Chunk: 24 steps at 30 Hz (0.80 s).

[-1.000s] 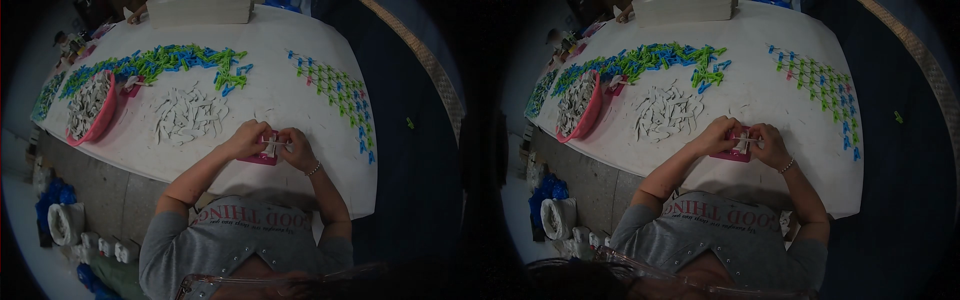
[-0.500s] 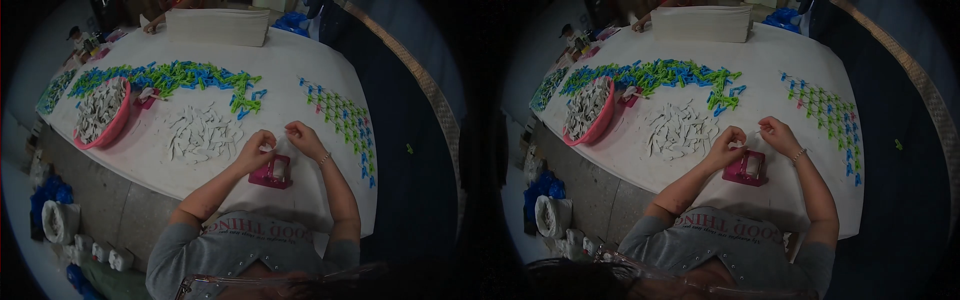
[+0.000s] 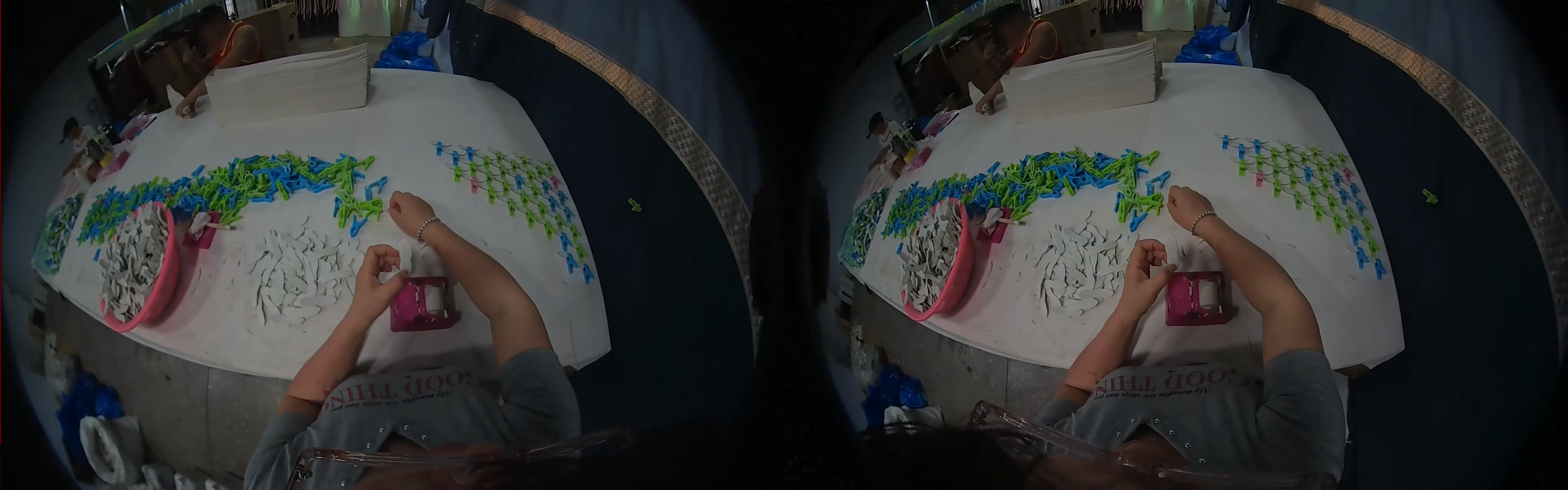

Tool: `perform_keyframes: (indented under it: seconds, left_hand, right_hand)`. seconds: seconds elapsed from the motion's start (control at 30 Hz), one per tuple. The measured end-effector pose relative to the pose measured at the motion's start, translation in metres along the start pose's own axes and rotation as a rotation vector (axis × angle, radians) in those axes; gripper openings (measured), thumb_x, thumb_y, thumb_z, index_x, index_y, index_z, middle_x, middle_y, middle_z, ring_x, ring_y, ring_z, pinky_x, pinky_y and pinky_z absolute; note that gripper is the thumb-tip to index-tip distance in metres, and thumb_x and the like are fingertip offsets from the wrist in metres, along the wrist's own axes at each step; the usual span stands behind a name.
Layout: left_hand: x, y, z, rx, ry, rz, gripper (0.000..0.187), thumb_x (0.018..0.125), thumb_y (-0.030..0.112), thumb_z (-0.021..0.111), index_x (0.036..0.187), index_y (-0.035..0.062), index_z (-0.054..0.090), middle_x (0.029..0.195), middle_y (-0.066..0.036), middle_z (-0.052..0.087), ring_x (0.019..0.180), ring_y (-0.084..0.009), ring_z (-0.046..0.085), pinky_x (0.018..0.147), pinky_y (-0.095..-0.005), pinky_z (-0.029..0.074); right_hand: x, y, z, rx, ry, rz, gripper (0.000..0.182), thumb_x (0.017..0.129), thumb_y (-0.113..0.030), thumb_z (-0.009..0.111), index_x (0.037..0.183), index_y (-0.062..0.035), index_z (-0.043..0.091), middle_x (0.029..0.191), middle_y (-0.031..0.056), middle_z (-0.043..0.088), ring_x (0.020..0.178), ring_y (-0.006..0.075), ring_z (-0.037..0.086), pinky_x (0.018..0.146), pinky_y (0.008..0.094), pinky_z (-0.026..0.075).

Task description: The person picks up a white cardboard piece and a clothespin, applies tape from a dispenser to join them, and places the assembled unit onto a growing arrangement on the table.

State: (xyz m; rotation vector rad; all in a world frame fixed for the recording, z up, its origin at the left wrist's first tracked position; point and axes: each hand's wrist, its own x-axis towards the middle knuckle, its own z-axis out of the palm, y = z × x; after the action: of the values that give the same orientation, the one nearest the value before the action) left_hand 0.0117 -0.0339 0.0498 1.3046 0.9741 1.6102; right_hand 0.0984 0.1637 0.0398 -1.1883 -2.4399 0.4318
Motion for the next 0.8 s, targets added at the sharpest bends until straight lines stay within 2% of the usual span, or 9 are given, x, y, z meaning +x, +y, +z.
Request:
perform_keyframes:
  seconds: [0.07, 0.2, 0.27, 0.37, 0.47, 0.53, 0.6, 0.7, 0.8]
  left_hand:
    - [0.001, 0.000, 0.002, -0.038, -0.007, -0.018, 0.036, 0.076, -0.003, 0.063, 0.106, 0.0071, 0.046, 0.094, 0.000, 0.050, 0.086, -0.0079, 0.047, 0.079, -0.0228, 0.037]
    - [-0.003, 0.001, 0.005, -0.033, -0.025, -0.058, 0.035, 0.077, 0.000, 0.064, 0.108, 0.0056, 0.047, 0.092, 0.000, 0.055, 0.086, -0.0067, 0.050, 0.080, -0.0225, 0.039]
    - [-0.004, 0.001, 0.006, -0.017, -0.021, -0.030, 0.036, 0.077, 0.000, 0.064, 0.108, 0.0056, 0.047, 0.092, 0.001, 0.055, 0.086, -0.0065, 0.050, 0.080, -0.0223, 0.039]
    - [-0.002, 0.002, 0.004, 0.009, -0.021, 0.006, 0.036, 0.077, 0.001, 0.064, 0.108, 0.0057, 0.047, 0.091, 0.001, 0.055, 0.085, -0.0062, 0.050, 0.079, -0.0219, 0.039]
    - [0.002, -0.004, -0.004, 0.025, 0.000, 0.012, 0.036, 0.077, 0.001, 0.064, 0.108, 0.0061, 0.047, 0.090, 0.002, 0.055, 0.083, -0.0062, 0.049, 0.077, -0.0212, 0.039]
    - [0.005, -0.007, -0.010, 0.026, 0.002, 0.010, 0.036, 0.077, 0.002, 0.064, 0.109, 0.0063, 0.047, 0.090, 0.002, 0.054, 0.082, -0.0062, 0.049, 0.076, -0.0206, 0.039]
    - [0.006, -0.003, -0.014, -0.090, 0.018, -0.122, 0.037, 0.078, -0.001, 0.064, 0.110, 0.0070, 0.046, 0.091, 0.003, 0.050, 0.081, -0.0060, 0.047, 0.078, -0.0204, 0.038]
    - [0.009, 0.003, -0.017, -0.227, 0.053, -0.158, 0.037, 0.079, -0.003, 0.062, 0.110, 0.0074, 0.046, 0.088, 0.003, 0.051, 0.080, -0.0067, 0.049, 0.078, -0.0208, 0.039]
    - [0.011, -0.003, -0.023, -0.276, 0.060, -0.166, 0.038, 0.078, -0.004, 0.061, 0.111, 0.0076, 0.046, 0.087, 0.002, 0.054, 0.083, -0.0077, 0.052, 0.079, -0.0225, 0.041]
  right_hand:
    - [-0.011, 0.004, -0.013, 0.081, -0.043, 0.046, 0.024, 0.085, -0.026, 0.061, 0.095, -0.0054, 0.058, 0.091, 0.0144, 0.064, 0.085, 0.0316, 0.063, 0.075, 0.0407, 0.050]
    - [-0.016, 0.003, -0.018, 0.141, -0.081, 0.009, 0.029, 0.084, -0.029, 0.063, 0.099, -0.0051, 0.058, 0.093, 0.0148, 0.064, 0.086, 0.0308, 0.063, 0.076, 0.0387, 0.050]
    - [-0.011, -0.003, -0.015, 0.131, -0.159, 0.092, 0.035, 0.083, -0.033, 0.065, 0.104, -0.0058, 0.059, 0.095, 0.0155, 0.065, 0.088, 0.0305, 0.063, 0.078, 0.0377, 0.050]
    - [-0.001, -0.008, -0.004, 0.067, -0.096, 0.028, 0.035, 0.083, -0.033, 0.065, 0.106, -0.0066, 0.060, 0.096, 0.0154, 0.065, 0.089, 0.0309, 0.063, 0.079, 0.0378, 0.050]
    - [0.013, -0.007, 0.005, 0.016, -0.162, -0.026, 0.030, 0.084, -0.031, 0.063, 0.101, -0.0064, 0.061, 0.099, 0.0155, 0.065, 0.090, 0.0314, 0.063, 0.079, 0.0382, 0.050]
    - [0.018, -0.003, 0.011, 0.014, -0.132, -0.066, 0.027, 0.085, -0.029, 0.063, 0.098, -0.0060, 0.062, 0.100, 0.0158, 0.065, 0.091, 0.0313, 0.063, 0.079, 0.0386, 0.050]
    - [0.016, -0.002, 0.007, 0.017, -0.107, -0.103, 0.024, 0.085, -0.027, 0.062, 0.096, -0.0055, 0.062, 0.101, 0.0160, 0.065, 0.092, 0.0311, 0.063, 0.080, 0.0389, 0.050]
    - [-0.003, -0.002, -0.008, 0.143, -0.060, -0.082, 0.020, 0.086, -0.023, 0.061, 0.094, -0.0049, 0.061, 0.097, 0.0158, 0.065, 0.090, 0.0296, 0.064, 0.078, 0.0373, 0.051]
    - [-0.040, -0.002, -0.038, 0.522, 0.010, -0.048, 0.014, 0.086, -0.015, 0.063, 0.093, -0.0035, 0.059, 0.085, 0.0084, 0.065, 0.080, 0.0177, 0.063, 0.072, 0.0298, 0.050]
